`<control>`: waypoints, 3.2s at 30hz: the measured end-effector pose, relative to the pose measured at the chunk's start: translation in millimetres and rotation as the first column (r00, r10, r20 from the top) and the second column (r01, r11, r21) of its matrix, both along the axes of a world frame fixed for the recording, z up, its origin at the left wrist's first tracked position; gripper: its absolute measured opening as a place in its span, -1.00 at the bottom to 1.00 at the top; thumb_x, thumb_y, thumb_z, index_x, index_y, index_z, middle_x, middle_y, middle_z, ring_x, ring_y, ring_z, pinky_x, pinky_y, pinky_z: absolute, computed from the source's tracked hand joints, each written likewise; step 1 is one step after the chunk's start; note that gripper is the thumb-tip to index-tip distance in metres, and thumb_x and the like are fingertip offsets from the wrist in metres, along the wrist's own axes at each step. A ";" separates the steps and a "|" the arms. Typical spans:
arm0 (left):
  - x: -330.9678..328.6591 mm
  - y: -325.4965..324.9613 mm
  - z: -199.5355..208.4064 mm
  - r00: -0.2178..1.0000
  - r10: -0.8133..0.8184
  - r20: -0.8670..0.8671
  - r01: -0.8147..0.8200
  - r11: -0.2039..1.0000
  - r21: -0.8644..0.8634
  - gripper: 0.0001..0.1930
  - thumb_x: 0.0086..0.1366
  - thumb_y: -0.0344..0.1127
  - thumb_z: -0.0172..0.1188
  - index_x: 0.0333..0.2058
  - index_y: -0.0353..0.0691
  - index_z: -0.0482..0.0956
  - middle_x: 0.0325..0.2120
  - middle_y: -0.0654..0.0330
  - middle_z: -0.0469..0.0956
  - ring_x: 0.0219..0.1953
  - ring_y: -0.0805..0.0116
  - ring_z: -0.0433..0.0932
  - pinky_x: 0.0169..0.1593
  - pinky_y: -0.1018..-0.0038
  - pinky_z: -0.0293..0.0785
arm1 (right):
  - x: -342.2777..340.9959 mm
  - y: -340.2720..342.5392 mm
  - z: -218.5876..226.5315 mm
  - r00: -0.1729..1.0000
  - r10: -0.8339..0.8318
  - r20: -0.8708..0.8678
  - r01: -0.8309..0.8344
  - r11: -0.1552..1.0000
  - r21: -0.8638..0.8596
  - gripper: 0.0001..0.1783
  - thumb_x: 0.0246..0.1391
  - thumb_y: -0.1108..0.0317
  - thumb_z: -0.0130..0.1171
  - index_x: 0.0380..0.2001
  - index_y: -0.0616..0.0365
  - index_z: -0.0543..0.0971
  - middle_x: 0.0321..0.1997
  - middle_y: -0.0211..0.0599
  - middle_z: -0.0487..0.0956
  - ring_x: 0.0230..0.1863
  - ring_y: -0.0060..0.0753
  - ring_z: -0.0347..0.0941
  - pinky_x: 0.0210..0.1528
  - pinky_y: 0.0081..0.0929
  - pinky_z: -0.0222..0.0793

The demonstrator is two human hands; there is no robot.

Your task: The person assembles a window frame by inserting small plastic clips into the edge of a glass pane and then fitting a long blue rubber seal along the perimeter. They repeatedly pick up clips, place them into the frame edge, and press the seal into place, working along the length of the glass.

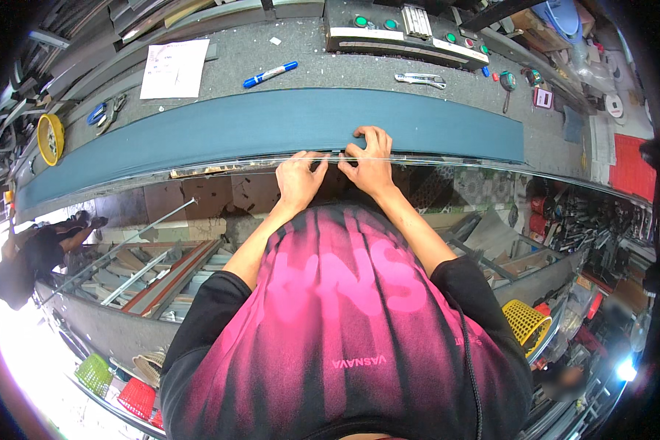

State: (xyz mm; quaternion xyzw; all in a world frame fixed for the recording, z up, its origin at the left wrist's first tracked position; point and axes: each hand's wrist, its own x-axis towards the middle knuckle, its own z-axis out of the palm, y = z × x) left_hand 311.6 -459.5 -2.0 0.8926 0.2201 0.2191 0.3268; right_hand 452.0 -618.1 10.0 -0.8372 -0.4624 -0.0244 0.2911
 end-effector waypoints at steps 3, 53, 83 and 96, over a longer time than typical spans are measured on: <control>3.8 -0.6 -2.7 0.996 0.033 -0.077 -0.035 0.999 -0.021 -0.82 0.33 -0.16 0.57 -0.27 -0.13 0.89 -0.37 0.09 0.81 -0.36 0.04 0.78 -0.27 0.17 0.63 | 3.2 1.1 -5.1 1.000 -0.007 -0.017 0.006 1.000 -0.016 -0.75 -0.08 0.17 0.58 -0.40 0.05 0.75 0.17 -0.13 0.53 0.37 0.18 0.35 0.39 0.21 0.21; 22.3 10.6 -16.8 0.997 0.038 0.065 -0.046 0.990 0.130 -0.74 0.38 -0.08 0.56 -0.40 -0.11 0.82 -0.51 0.10 0.77 -0.50 0.02 0.76 -0.41 0.17 0.62 | 13.6 7.2 -19.4 0.999 0.008 0.045 -0.011 0.996 0.084 -0.82 0.08 0.30 0.53 -0.29 0.03 0.72 0.18 -0.14 0.53 0.36 0.22 0.33 0.39 0.26 0.18; -82.5 113.8 2.7 0.988 -0.008 0.154 -0.049 0.930 0.364 -0.72 0.18 -0.12 0.68 -0.41 -0.13 0.77 -0.45 0.22 0.72 -0.37 0.17 0.73 -0.29 0.25 0.66 | -8.3 21.2 33.7 0.989 0.014 -0.147 -0.011 1.000 0.018 -0.66 0.19 0.34 0.52 0.02 0.08 0.73 0.17 0.00 0.54 0.26 0.19 0.43 0.34 0.05 0.41; -226.4 352.4 21.7 0.988 -0.115 0.108 0.091 0.974 0.209 -0.73 0.27 -0.10 0.61 -0.23 -0.16 0.86 -0.34 0.12 0.81 -0.30 0.05 0.81 -0.22 0.19 0.72 | -148.4 314.5 109.8 0.543 0.247 -0.802 -0.290 0.952 0.096 0.17 0.20 0.02 0.63 0.73 -0.06 0.19 -0.17 -0.30 0.69 -0.22 -0.37 0.57 -0.02 -0.33 0.57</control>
